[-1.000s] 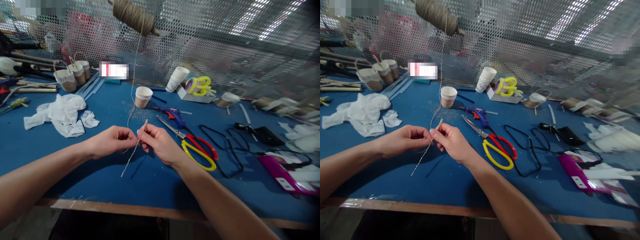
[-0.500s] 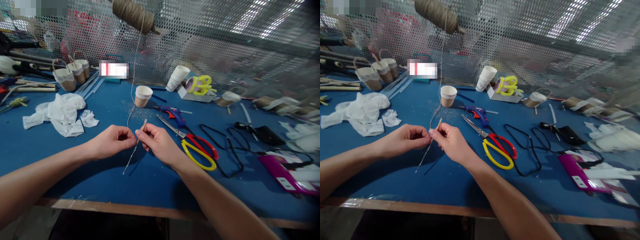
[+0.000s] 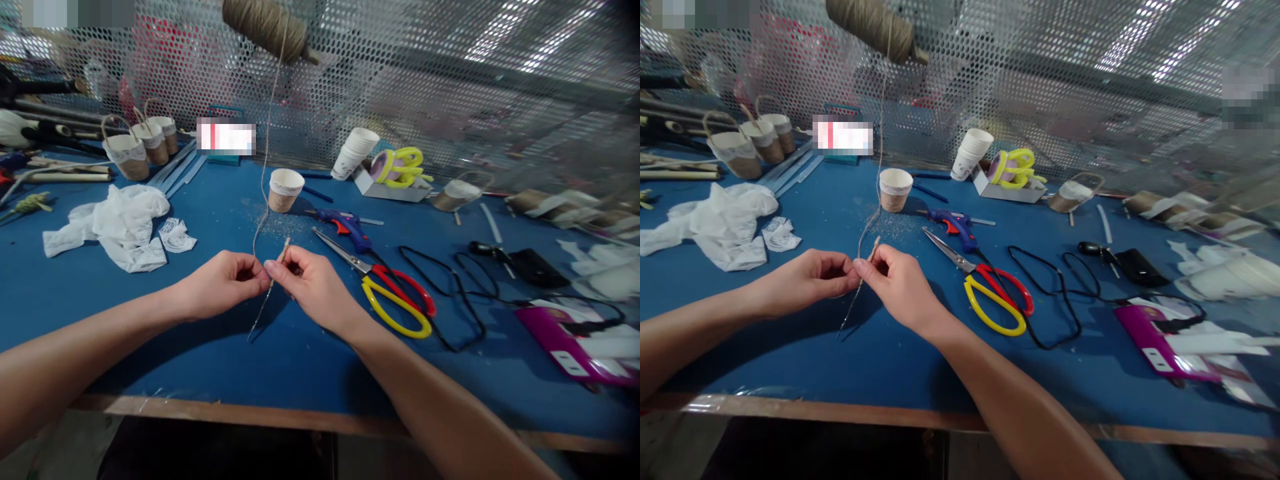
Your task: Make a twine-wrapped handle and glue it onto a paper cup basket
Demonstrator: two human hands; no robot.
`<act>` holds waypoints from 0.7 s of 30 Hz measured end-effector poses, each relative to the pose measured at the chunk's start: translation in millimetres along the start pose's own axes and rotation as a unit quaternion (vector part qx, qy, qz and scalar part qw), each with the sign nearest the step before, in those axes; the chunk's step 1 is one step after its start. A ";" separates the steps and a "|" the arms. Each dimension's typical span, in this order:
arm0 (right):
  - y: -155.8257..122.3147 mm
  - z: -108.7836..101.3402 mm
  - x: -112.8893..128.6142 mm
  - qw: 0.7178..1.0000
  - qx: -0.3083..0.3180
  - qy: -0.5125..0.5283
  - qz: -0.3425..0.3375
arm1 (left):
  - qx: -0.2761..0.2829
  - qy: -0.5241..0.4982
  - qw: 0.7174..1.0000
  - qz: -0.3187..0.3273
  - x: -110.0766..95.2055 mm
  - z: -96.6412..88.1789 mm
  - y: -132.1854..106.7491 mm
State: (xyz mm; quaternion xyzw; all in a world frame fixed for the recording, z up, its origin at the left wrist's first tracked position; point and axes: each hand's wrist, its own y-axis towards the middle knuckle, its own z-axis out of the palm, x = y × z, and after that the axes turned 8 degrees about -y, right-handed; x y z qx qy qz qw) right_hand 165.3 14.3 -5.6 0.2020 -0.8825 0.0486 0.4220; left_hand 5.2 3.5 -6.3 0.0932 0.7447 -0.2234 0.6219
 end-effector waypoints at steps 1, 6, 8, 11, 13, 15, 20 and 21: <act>0.1 0.6 -0.5 1.000 -0.006 -0.004 -0.006 | -0.005 0.001 1.000 -0.004 0.3 0.5 -0.2; 1.1 3.1 -3.4 0.999 -0.023 -0.015 -0.017 | -0.028 -0.004 1.000 -0.013 2.5 3.7 -1.4; 1.2 3.6 -3.3 0.999 -0.031 -0.018 -0.015 | -0.031 -0.021 0.999 -0.012 4.0 4.8 -1.1; 0.8 4.2 -2.4 0.999 -0.046 -0.020 -0.013 | -0.029 -0.044 0.999 -0.010 7.1 6.1 0.0; 0.6 4.1 -2.2 0.999 -0.050 -0.013 -0.010 | -0.028 -0.055 0.998 -0.010 8.4 6.3 0.4; 0.9 2.9 -2.7 0.999 -0.032 0.022 -0.004 | -0.019 -0.074 0.997 -0.017 8.0 5.9 0.3; 2.9 -3.0 -4.4 0.976 0.087 0.198 0.005 | 0.027 -0.177 0.983 -0.045 1.3 3.2 -1.4; 3.0 -3.8 -4.4 0.975 0.089 0.203 0.006 | 0.034 -0.192 0.980 -0.050 0.0 2.4 -1.6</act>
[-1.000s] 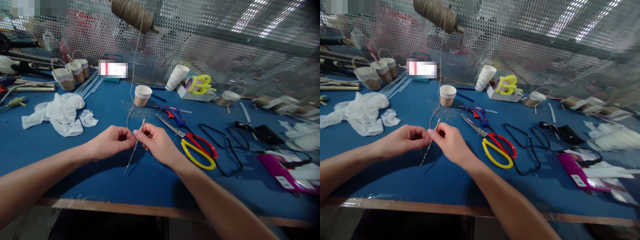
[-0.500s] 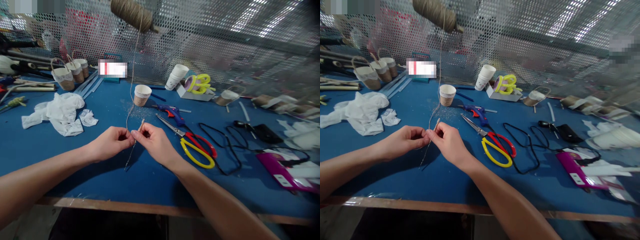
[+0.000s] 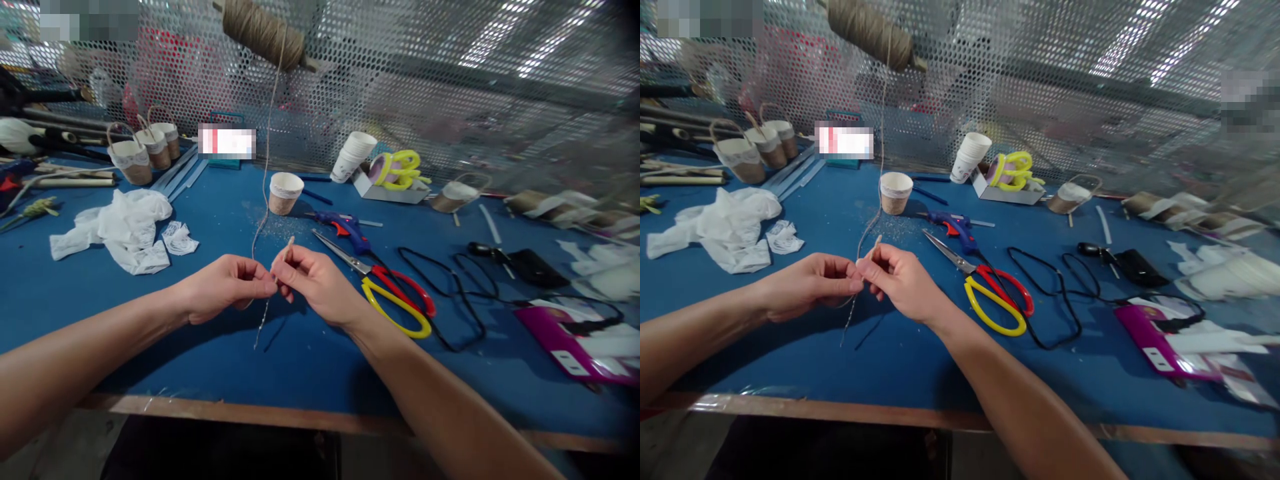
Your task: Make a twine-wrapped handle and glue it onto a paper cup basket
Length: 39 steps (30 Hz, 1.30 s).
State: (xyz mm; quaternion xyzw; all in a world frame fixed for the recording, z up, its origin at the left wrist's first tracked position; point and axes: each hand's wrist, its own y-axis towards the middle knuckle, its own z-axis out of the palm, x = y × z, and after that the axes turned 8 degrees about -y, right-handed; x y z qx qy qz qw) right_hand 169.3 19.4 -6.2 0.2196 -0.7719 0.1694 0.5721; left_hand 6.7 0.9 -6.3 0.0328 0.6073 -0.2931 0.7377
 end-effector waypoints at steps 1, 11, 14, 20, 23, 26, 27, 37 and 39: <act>-0.1 -0.4 0.5 1.000 -0.006 -0.006 0.002 | 0.007 -0.010 1.000 -0.004 -1.3 -0.4 -0.3; -1.3 0.4 2.2 0.998 -0.026 -0.061 0.021 | 0.015 0.084 0.996 0.031 -3.5 -5.0 0.1; -1.2 0.0 1.2 0.997 -0.029 -0.066 0.024 | 0.001 0.122 0.991 0.063 -2.6 -5.3 0.4; -3.6 1.9 4.1 0.994 -0.056 -0.097 0.003 | 0.004 0.041 0.999 0.015 -4.9 -2.4 -1.7; -5.3 3.9 4.9 0.989 -0.077 -0.126 -0.007 | 0.001 0.018 1.000 0.007 -2.9 -1.7 -1.9; -6.0 5.4 4.5 0.987 -0.090 -0.135 -0.019 | 0.007 0.015 1.000 0.011 -0.2 -1.8 -1.3; -6.1 5.7 4.4 0.986 -0.090 -0.136 -0.021 | 0.008 0.013 1.000 0.012 0.3 -1.7 -1.0; -6.4 6.7 6.2 0.985 -0.098 -0.142 -0.025 | 0.020 -0.050 0.999 0.000 1.6 3.0 -1.5; -6.5 6.9 6.8 0.984 -0.101 -0.142 -0.028 | 0.014 -0.038 0.999 0.007 2.1 2.2 -2.1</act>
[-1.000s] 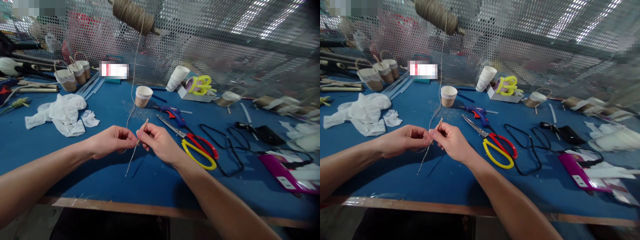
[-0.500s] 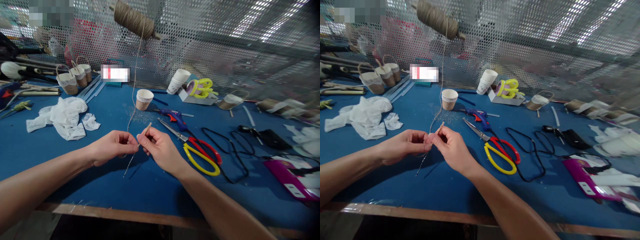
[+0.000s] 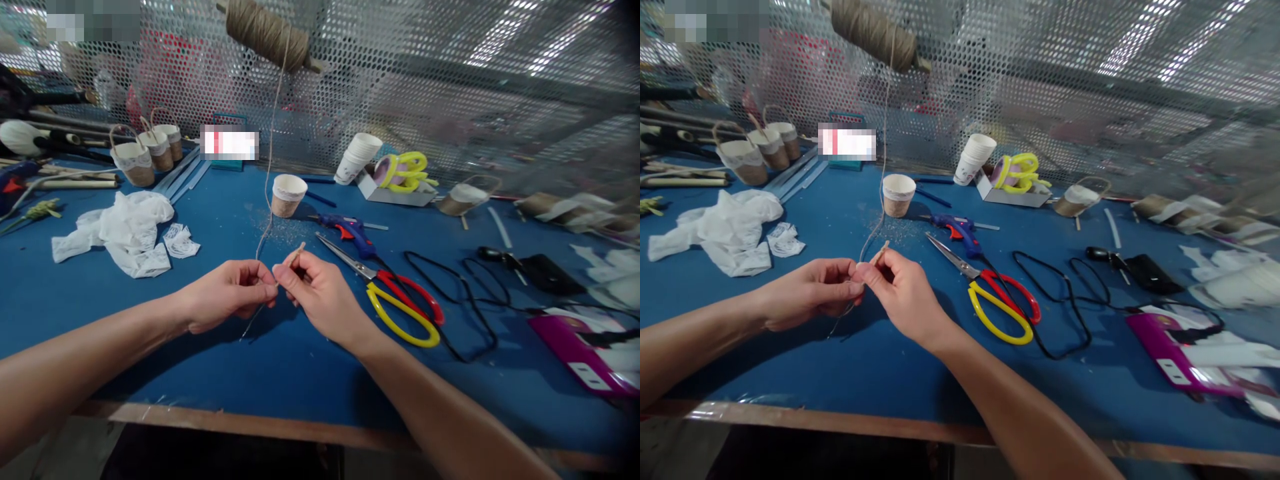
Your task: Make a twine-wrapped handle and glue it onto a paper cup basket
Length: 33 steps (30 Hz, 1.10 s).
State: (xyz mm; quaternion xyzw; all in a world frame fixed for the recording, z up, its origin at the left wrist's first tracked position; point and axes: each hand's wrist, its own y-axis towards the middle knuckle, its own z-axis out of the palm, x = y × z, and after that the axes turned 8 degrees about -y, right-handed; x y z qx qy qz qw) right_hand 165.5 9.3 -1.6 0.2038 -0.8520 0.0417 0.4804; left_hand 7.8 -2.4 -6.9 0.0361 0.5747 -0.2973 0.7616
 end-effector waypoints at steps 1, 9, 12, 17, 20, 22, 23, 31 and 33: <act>-0.1 0.0 0.2 1.000 0.001 0.000 0.001 | -0.004 0.011 1.000 0.004 -0.3 -0.7 -0.2; 1.4 -1.1 -2.6 0.999 0.026 0.009 0.021 | -0.027 0.138 0.990 0.032 -10.0 -4.5 0.6; 2.2 -1.4 -3.0 0.998 0.033 0.041 0.033 | -0.042 0.162 0.985 0.038 -11.1 -3.3 0.2; 2.6 -0.8 -4.2 0.996 0.035 0.076 0.041 | -0.058 0.178 0.981 0.049 -9.5 -2.5 -0.5; 2.9 -0.3 -5.1 0.995 0.035 0.086 0.041 | -0.062 0.189 0.978 0.059 -8.6 -2.7 0.0; 3.0 -0.1 -4.7 0.995 0.033 0.086 0.040 | -0.067 0.200 0.975 0.063 -8.6 -2.6 0.4; 3.0 0.0 -4.2 0.995 0.032 0.083 0.039 | -0.068 0.205 0.974 0.065 -8.8 -2.5 0.5; 3.7 -1.0 -3.7 0.998 0.022 0.038 0.042 | -0.059 0.218 0.972 0.059 -14.2 -0.9 -3.3; 3.9 -1.4 -4.9 0.999 0.014 0.024 0.037 | -0.060 0.211 0.974 0.055 -14.4 -1.0 -4.0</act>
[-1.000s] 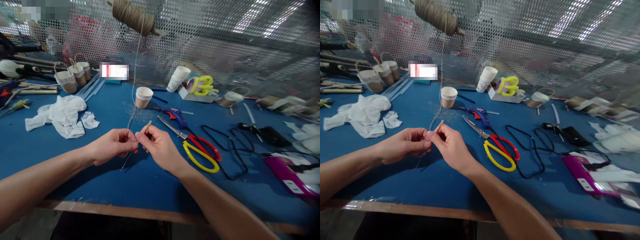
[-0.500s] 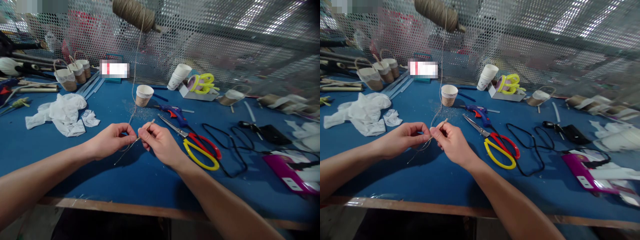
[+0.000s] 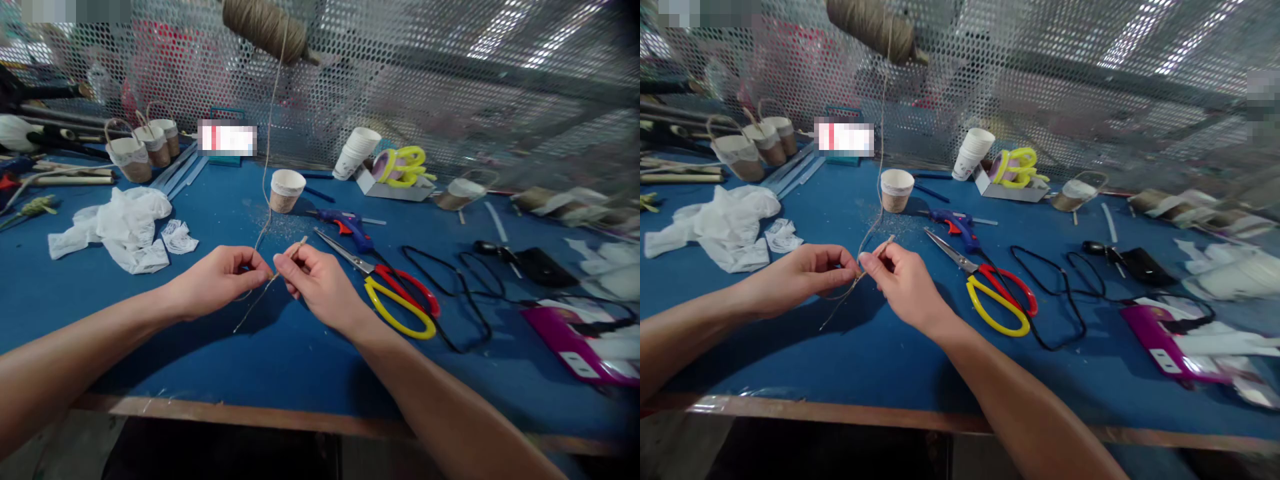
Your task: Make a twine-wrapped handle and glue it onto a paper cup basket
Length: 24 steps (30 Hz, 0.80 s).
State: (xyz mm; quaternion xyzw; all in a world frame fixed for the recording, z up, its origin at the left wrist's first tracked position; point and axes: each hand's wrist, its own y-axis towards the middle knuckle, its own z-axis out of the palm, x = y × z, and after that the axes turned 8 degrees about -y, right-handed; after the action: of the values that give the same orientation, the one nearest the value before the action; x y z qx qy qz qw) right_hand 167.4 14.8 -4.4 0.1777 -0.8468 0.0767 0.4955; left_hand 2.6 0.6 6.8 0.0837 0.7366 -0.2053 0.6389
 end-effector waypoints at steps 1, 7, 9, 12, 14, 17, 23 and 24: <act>0.0 0.0 -0.4 1.000 -0.005 -0.009 -0.002 | -0.001 -0.006 1.000 -0.003 0.4 0.2 0.0; -1.0 3.8 -0.2 0.999 -0.031 -0.035 -0.012 | -0.036 -0.036 0.999 0.002 8.5 5.5 2.3; -1.4 5.6 -0.3 0.999 -0.035 -0.034 -0.014 | -0.054 -0.029 0.998 0.004 11.1 7.4 2.9; -1.9 6.5 -0.8 0.999 -0.029 -0.022 -0.015 | -0.053 -0.031 0.998 0.002 12.9 8.5 3.6; -1.9 5.0 -0.6 1.000 -0.005 0.013 -0.020 | -0.035 -0.055 0.998 -0.006 13.0 8.1 3.9; -1.1 0.4 0.4 0.994 0.065 0.089 -0.028 | 0.006 -0.115 0.993 -0.032 12.2 6.8 3.9; 0.8 -3.9 0.9 0.992 0.078 0.094 -0.004 | 0.043 -0.188 0.979 -0.065 10.0 4.1 3.3; 0.8 -3.6 0.7 0.994 0.071 0.088 -0.003 | 0.048 -0.187 0.979 -0.064 9.8 3.4 3.5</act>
State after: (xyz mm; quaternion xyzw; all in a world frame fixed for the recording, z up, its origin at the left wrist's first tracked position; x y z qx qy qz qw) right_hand 169.7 16.4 -2.0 0.2072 -0.7919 0.1508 0.5543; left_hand 5.4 1.0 -3.7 0.0273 0.5975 -0.2935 0.7458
